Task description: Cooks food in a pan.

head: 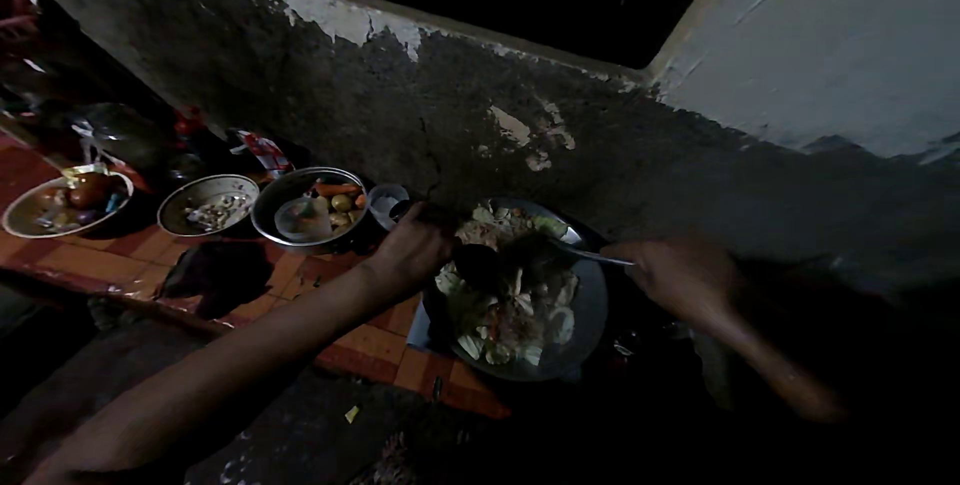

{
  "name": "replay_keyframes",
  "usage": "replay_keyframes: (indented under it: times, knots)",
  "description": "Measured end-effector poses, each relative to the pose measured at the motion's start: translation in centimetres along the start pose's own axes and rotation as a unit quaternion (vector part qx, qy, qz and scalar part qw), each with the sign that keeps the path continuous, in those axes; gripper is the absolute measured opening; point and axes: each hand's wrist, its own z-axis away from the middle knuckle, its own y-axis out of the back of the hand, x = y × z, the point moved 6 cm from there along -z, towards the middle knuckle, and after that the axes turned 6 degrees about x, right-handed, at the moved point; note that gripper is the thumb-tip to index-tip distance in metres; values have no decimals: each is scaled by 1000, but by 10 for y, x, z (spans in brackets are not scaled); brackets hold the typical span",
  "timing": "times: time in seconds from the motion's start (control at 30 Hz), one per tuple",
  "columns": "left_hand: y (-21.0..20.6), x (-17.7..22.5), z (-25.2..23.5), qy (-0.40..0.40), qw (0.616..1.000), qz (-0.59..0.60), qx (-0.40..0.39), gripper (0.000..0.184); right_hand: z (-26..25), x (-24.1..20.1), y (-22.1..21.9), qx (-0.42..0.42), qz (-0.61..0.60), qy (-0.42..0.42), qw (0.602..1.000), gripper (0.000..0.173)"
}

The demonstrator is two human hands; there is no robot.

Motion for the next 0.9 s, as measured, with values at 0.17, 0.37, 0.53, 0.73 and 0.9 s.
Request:
replay_keyframes:
  times: [0.17,0.37,0.53,0.73,0.9]
  knots:
    - [5,-3,11,2,1000,5,9,18,34,14,-21,-20,-33,-4,999,39]
    - [-5,-5,14,-6,1000,-11,17,16,60,2,-75,-26,-108,32,993,40]
    - [-9,-1,4,9,999,-16,-33,18,48,-32,-119,16,-140,-6,990,41]
    - [2,-13,12,39,999,15,15,17,69,1,-61,155,-125,22,980,31]
    - [28,-24,15,97,994,-7,55,14,48,-36,-65,188,-184,61,963,33]
